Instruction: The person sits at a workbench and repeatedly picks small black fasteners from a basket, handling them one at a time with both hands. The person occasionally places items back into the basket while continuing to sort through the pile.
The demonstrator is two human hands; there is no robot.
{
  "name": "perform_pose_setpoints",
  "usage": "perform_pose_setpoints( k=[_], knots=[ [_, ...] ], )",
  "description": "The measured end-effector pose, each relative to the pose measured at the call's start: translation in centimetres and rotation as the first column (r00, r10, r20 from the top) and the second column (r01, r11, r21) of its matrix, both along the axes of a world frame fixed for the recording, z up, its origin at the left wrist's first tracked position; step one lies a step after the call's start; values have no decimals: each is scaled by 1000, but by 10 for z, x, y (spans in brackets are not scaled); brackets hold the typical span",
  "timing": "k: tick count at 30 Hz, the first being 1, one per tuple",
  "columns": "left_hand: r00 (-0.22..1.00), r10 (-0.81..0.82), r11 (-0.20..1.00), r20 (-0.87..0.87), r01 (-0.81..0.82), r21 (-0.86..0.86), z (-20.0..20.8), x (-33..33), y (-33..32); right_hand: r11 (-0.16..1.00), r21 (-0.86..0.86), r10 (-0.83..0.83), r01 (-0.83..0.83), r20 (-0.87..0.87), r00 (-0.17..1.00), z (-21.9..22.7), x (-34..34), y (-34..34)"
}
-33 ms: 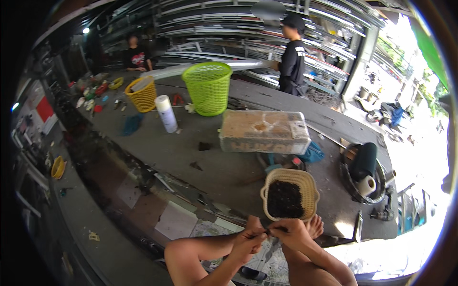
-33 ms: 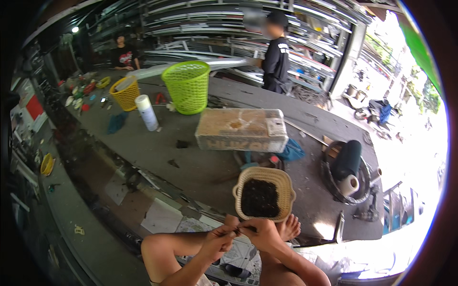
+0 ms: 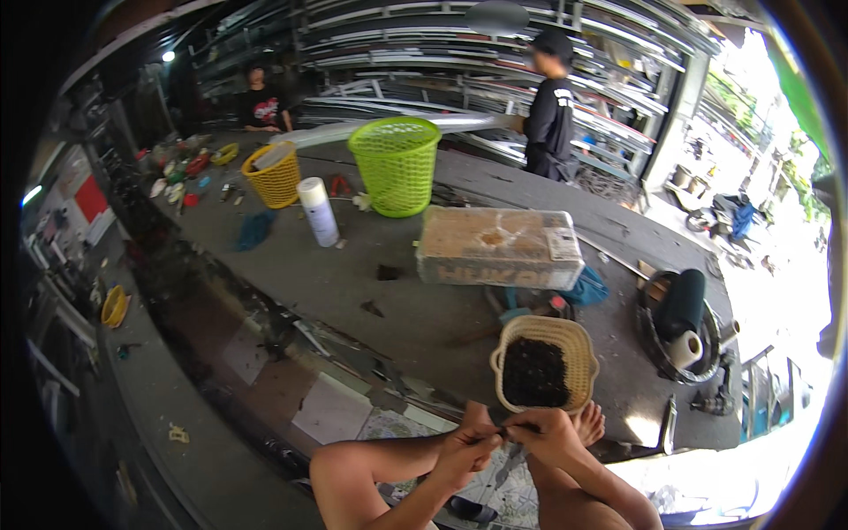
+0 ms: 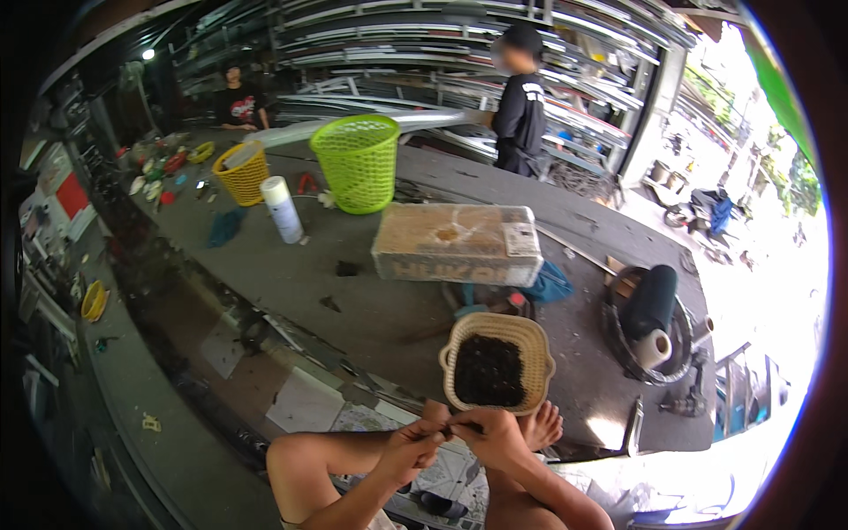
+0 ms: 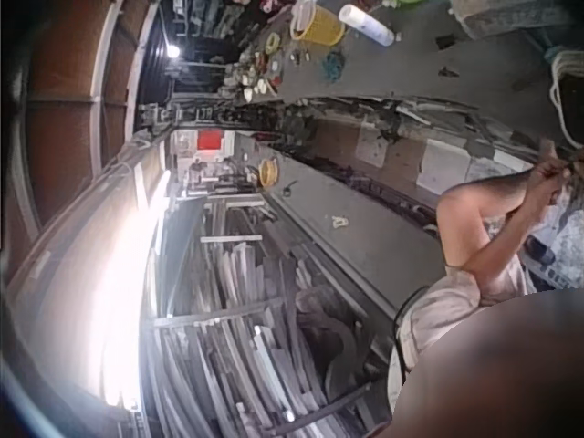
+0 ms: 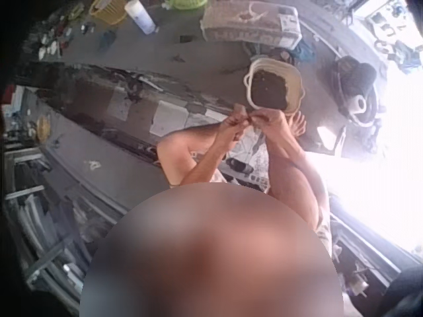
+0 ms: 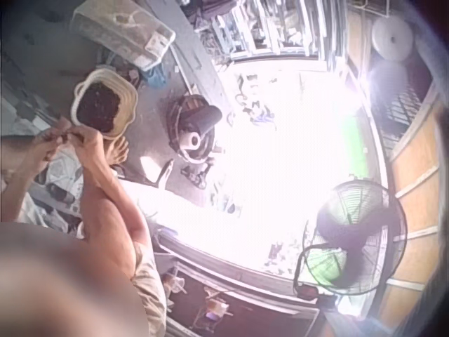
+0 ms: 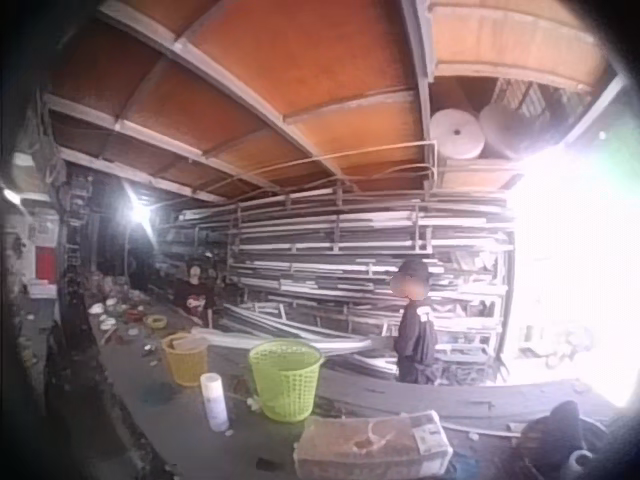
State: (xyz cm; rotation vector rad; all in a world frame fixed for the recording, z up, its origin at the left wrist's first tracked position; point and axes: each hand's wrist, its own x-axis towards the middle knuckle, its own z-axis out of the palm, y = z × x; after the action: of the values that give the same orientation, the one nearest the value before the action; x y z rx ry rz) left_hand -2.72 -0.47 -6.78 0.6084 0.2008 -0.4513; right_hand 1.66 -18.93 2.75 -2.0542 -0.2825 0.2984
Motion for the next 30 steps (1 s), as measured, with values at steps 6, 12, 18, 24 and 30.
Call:
perform_pose_setpoints(
  k=[6, 12, 18, 24, 30],
  knots=[
    [998, -43, 998, 41, 40, 54, -6, 0, -3, 999, 31, -31, 33, -57, 998, -5, -5, -7],
    [999, -28, 997, 47, 24, 77, -6, -3, -5, 1000, -17, -1, 0, -7, 1000, 2, -10, -12],
    [998, 3, 993, 64, -11, 116, -5, -5, -10, 1000, -2, 29, -29, 70, 997, 9, -12, -13],
    [999, 10, 985, 40, -17, 174, 1, -9, -19, 996, -87, 3, 6, 102, 995, 4, -15, -16],
    [998, 25, 979, 57, -36, 199, 17, -6, -26, 998, -54, -11, 22, 210, 978, -4, -16, -14]
  ],
)
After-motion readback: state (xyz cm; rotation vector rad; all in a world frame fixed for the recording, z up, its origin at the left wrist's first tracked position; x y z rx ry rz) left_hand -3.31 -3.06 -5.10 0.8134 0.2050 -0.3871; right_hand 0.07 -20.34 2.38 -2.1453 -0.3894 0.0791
